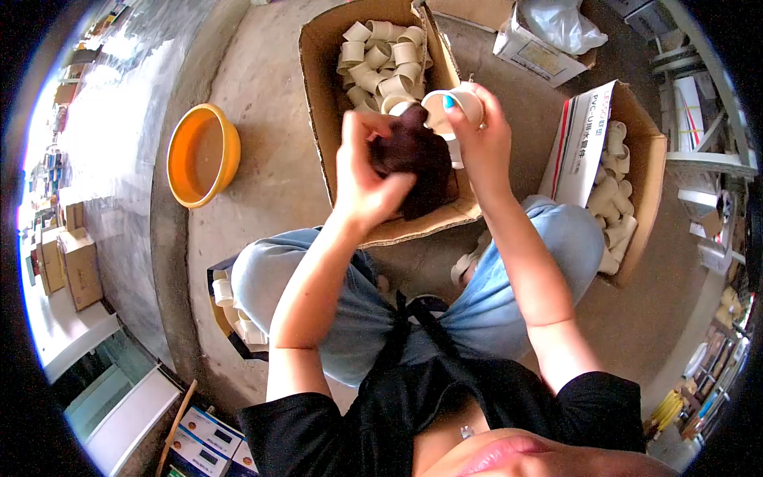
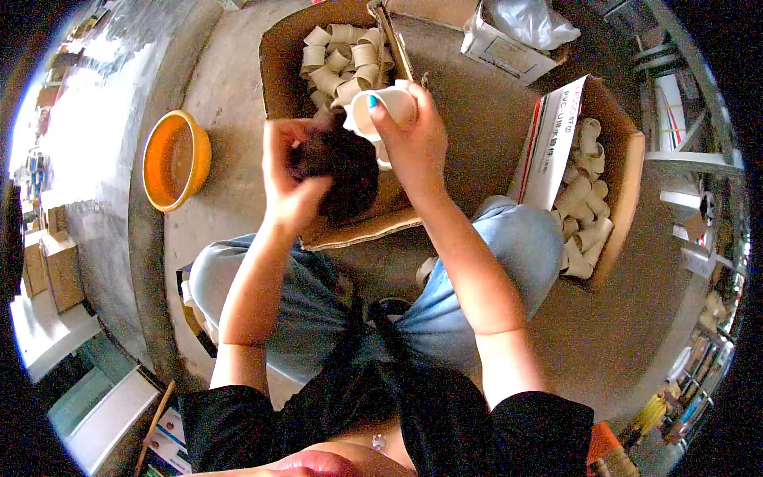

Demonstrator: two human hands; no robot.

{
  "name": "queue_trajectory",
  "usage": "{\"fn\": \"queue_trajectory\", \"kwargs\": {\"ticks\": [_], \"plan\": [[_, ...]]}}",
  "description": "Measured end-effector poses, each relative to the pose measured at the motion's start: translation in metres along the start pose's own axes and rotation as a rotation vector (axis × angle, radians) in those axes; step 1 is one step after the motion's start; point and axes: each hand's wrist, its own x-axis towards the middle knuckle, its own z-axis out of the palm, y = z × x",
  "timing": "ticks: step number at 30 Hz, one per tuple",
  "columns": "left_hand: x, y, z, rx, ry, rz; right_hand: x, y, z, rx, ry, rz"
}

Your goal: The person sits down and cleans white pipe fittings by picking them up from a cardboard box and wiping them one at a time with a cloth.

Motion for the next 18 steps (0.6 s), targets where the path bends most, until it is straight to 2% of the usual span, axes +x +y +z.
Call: {"fn": "queue_trajectory", "kwargs": {"ticks": [1, 2, 6, 9, 10, 11, 13, 14, 17, 18], "plan": [[0.005, 0.015, -0.011, -0.143, -0.019, -0.246, 0.001, -0.002, 0.0, -0.056, 0.028, -0.083], [0.01, 0.014, -0.022, -0.226, -0.051, -0.288, 0.001, -0.005, 0.0, -0.065, 0.051, -0.155], [0.02, 0.02, -0.046, -0.383, -0.201, -0.358, -0.005, -0.016, 0.002, -0.026, 0.009, -0.118], [0.025, 0.022, -0.051, 0.006, -0.406, -0.086, -0.009, -0.018, 0.005, -0.011, -0.046, -0.099], [0.025, 0.03, -0.047, -0.03, -0.408, -0.14, -0.01, -0.021, 0.007, -0.017, -0.074, -0.107], [0.023, 0.025, -0.045, -0.058, -0.424, -0.111, -0.011, -0.021, 0.008, -0.053, -0.078, -0.131], [0.015, 0.028, -0.025, -0.075, -0.104, -0.2, -0.014, -0.019, 0.009, -0.123, -0.083, -0.181], [0.011, 0.023, -0.022, -0.007, -0.054, -0.218, -0.015, -0.017, 0.011, -0.139, -0.097, -0.207], [0.006, 0.005, -0.014, 0.314, -0.025, 0.098, -0.016, -0.015, 0.011, -0.013, -0.17, -0.053], [0.008, 0.004, -0.013, 0.518, 0.042, 0.26, -0.017, -0.014, 0.011, 0.149, -0.22, -0.022]]}}
